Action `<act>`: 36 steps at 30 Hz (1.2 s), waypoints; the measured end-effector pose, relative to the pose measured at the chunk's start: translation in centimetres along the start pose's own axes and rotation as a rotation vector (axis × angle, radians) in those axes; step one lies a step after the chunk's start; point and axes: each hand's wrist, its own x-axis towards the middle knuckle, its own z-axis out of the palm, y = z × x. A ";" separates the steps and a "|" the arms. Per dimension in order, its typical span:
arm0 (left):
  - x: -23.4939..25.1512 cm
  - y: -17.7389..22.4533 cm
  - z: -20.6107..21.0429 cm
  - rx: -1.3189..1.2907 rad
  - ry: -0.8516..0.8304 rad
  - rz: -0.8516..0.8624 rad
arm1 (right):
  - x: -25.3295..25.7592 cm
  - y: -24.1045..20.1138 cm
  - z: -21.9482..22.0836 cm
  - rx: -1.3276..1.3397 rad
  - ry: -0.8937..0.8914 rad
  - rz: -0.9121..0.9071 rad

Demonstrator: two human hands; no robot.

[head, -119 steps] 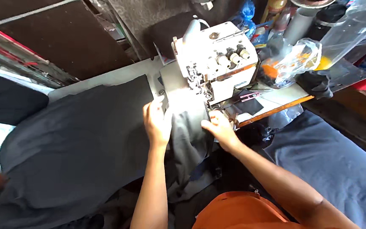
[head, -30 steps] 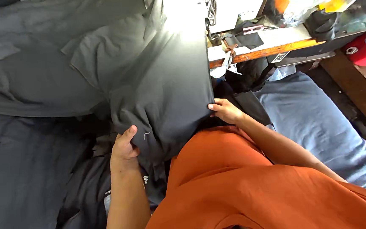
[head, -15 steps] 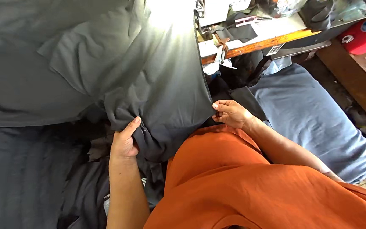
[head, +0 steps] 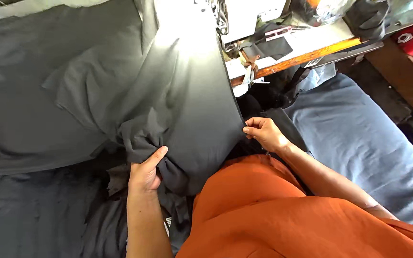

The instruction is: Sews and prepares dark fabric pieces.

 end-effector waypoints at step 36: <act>18.4 9.8 -6.0 0.812 0.437 0.371 | 15.3 -13.0 4.0 0.140 0.052 -0.297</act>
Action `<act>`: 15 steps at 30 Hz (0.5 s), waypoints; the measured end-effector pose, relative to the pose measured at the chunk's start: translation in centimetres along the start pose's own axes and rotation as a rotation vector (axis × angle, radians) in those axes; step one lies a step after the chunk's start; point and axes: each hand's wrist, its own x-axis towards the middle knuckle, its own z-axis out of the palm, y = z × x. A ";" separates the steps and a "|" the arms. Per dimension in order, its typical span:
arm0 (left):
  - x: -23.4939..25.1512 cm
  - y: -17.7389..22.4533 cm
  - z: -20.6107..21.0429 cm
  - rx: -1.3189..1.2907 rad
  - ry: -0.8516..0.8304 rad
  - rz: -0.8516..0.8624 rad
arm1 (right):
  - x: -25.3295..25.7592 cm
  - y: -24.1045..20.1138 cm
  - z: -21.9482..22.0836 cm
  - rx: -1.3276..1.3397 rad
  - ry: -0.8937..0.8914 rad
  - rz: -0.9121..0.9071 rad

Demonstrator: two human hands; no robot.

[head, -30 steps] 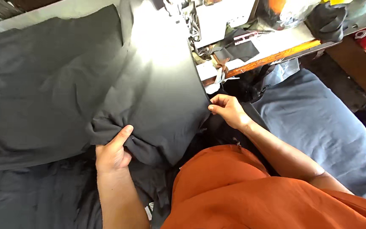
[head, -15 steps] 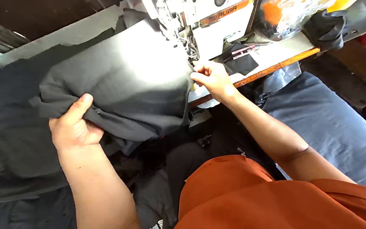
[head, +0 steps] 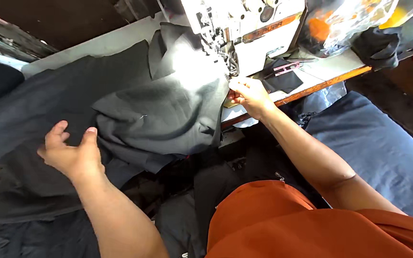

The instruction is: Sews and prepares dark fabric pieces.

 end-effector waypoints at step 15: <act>-11.7 12.0 14.5 0.085 -0.134 1.058 | -0.1 -0.5 0.8 0.003 0.057 -0.153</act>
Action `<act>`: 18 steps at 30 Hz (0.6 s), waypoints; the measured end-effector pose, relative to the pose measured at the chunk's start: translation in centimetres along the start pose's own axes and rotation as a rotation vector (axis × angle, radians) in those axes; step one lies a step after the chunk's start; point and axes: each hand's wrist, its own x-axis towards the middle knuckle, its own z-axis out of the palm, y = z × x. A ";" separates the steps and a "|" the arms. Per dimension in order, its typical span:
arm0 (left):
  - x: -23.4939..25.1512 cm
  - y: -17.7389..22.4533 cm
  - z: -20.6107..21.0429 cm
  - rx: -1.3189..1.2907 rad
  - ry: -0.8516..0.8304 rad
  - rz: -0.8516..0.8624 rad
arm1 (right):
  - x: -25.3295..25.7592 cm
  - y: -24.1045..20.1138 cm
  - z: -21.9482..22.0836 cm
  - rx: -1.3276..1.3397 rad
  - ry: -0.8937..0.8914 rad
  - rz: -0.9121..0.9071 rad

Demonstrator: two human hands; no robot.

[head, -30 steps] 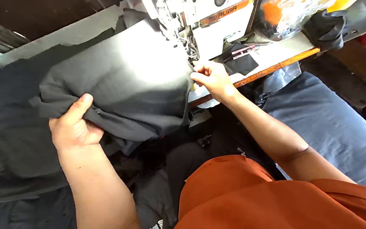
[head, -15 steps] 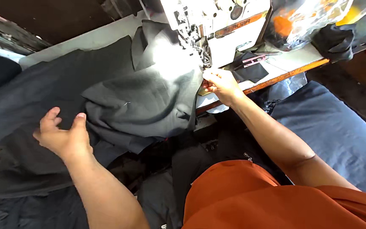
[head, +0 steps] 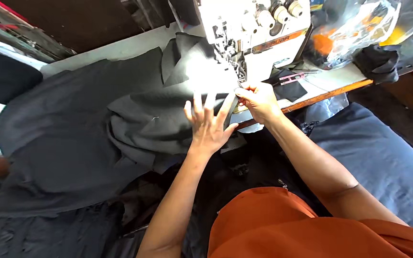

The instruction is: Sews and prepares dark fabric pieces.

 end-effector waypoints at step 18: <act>7.3 -1.4 -2.8 0.066 -0.466 -0.183 | 1.5 -0.6 -0.1 -0.618 0.007 -0.469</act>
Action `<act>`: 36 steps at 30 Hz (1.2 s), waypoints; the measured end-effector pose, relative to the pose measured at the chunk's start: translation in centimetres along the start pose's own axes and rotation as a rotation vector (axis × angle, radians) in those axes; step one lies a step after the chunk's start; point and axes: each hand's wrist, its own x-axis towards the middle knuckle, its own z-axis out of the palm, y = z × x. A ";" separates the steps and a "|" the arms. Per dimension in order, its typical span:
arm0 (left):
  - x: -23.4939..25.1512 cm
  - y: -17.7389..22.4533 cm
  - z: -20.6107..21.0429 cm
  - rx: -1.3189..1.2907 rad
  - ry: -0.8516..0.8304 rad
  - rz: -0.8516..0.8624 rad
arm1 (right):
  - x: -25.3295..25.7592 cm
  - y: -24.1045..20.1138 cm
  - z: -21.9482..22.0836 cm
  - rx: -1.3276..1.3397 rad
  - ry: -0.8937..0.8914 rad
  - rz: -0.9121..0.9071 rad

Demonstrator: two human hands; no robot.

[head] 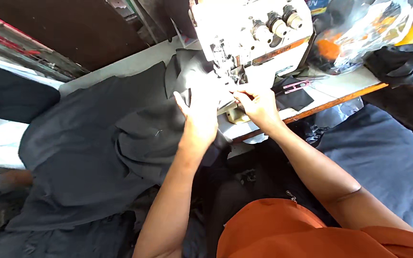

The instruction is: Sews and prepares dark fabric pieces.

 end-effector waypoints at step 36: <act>-2.2 2.4 -1.2 -0.570 0.068 0.371 | -8.7 -1.5 -8.4 0.616 0.003 0.391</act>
